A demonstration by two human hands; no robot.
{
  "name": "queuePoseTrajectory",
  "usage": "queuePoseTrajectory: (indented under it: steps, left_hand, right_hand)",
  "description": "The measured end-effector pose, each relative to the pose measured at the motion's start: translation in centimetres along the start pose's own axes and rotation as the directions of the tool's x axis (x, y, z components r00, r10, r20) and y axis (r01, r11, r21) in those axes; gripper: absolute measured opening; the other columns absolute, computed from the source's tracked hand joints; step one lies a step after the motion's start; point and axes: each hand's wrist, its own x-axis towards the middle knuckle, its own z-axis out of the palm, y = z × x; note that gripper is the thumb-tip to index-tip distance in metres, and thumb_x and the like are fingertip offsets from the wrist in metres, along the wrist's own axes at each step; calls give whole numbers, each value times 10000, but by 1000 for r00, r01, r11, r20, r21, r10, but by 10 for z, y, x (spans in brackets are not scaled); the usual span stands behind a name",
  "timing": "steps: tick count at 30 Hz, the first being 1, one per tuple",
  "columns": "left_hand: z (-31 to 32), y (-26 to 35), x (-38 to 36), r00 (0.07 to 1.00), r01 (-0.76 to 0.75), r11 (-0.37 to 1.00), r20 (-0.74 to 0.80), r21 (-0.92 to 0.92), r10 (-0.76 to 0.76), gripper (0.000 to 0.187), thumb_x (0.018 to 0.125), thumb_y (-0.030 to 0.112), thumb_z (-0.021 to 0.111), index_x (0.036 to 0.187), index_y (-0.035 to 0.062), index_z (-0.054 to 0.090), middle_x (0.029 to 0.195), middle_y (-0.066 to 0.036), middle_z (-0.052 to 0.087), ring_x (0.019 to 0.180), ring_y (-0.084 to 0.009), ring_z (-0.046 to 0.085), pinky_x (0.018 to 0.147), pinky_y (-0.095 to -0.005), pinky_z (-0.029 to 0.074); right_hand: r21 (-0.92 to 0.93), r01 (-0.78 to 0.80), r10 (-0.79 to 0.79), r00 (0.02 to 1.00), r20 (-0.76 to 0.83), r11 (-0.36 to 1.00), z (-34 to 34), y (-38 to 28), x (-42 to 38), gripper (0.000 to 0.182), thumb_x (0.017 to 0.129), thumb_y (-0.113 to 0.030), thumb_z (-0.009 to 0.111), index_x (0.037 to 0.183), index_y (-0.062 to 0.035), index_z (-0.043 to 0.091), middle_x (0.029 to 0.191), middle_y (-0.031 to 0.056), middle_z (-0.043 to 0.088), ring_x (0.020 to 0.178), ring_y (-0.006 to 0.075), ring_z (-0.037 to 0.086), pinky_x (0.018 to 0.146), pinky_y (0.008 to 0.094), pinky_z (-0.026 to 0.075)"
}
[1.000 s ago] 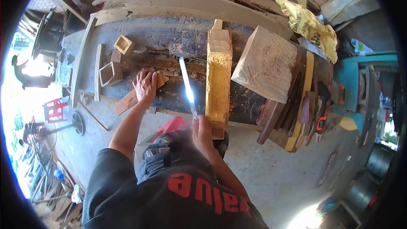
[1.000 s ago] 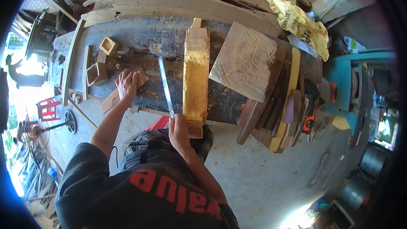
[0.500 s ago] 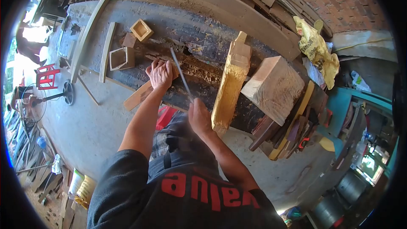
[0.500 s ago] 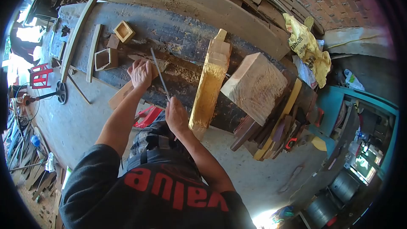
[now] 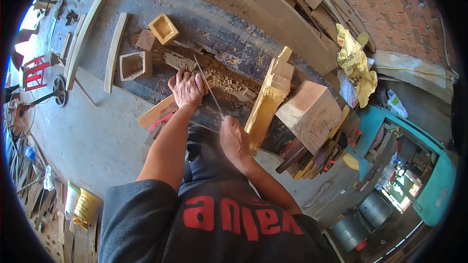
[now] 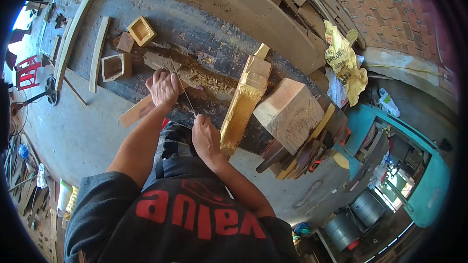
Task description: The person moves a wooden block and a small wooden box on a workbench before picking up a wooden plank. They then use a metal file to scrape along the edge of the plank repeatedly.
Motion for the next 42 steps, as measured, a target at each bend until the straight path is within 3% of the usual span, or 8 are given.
queuePoseTrajectory:
  steps: [8, 14, 19, 26, 31, 36, 40, 42]
  left_hand:
    - [-4, 3, 4, 999, 16, 997, 47, 73, -20, 334, 963, 316, 419, 903, 138, 695, 1111, -6, 657, 1246, -193, 465, 1025, -476, 270]
    - [2, 0, 1, 999, 4, 998, 37, 56, -6, 348, 971, 318, 409, 896, 133, 694, 1091, -19, 641, 1258, -199, 446, 1025, -491, 257]
    - [-2, 1, 3, 996, 25, 999, 89, 29, -28, 337, 976, 326, 404, 947, 115, 666, 1106, -55, 634, 1272, -211, 436, 1029, -502, 248]
    - [8, -4, 1, 1000, 29, 1000, -1, -5, -29, 306, 969, 330, 415, 990, 90, 603, 1143, -96, 619, 1277, -226, 438, 1032, -504, 246]
    - [-4, 2, 3, 998, 26, 1000, 63, -4, -26, 312, 969, 324, 421, 955, 98, 635, 1117, -78, 621, 1258, -222, 442, 1033, -500, 249]
    - [-1, 0, 4, 1000, 12, 998, 10, 56, -13, 289, 957, 304, 422, 905, 157, 664, 1084, -17, 643, 1229, -210, 474, 1006, -488, 278]
    - [-1, 0, 2, 1000, -2, 997, 20, 71, 0, 303, 959, 314, 423, 921, 161, 682, 1074, -14, 641, 1230, -206, 470, 1008, -489, 271]
    - [0, 1, 4, 1000, 19, 997, 23, 71, -21, 309, 960, 317, 424, 920, 162, 687, 1063, -15, 641, 1229, -206, 469, 1007, -490, 269]
  right_hand:
    - [-131, -3, 19, 993, 120, 991, 5, -2, 3, 102, 955, -126, 492, 921, -34, 465, 789, 182, 623, 621, 346, 670, 539, 409, 562]
    - [-75, -8, 15, 996, 93, 997, 26, -16, 58, 92, 946, -130, 487, 895, -53, 481, 729, 161, 636, 620, 331, 682, 527, 417, 562]
    - [-154, -23, 43, 991, 128, 988, 7, -10, 19, 61, 934, -108, 483, 896, -62, 475, 729, 150, 639, 611, 319, 683, 528, 411, 565]
    - [-186, -3, 29, 990, 137, 983, 31, -5, 52, 44, 928, -103, 482, 908, -63, 476, 754, 153, 636, 644, 330, 686, 540, 422, 562]
    - [-154, -19, 41, 989, 140, 988, 18, 4, -1, 43, 922, -107, 489, 927, -64, 485, 763, 163, 640, 633, 338, 683, 544, 438, 558]
    - [-216, -27, 53, 992, 113, 976, 53, -7, 67, 46, 915, -103, 493, 912, -60, 479, 770, 161, 649, 668, 322, 694, 589, 421, 568]
    - [-108, -49, 61, 992, 111, 993, 34, 4, 17, 39, 924, -104, 479, 909, -68, 474, 756, 154, 646, 682, 320, 698, 590, 418, 567]
    - [-189, -66, 98, 981, 165, 980, 19, -3, -4, 42, 926, -105, 479, 909, -67, 473, 754, 158, 645, 685, 322, 697, 589, 417, 567]
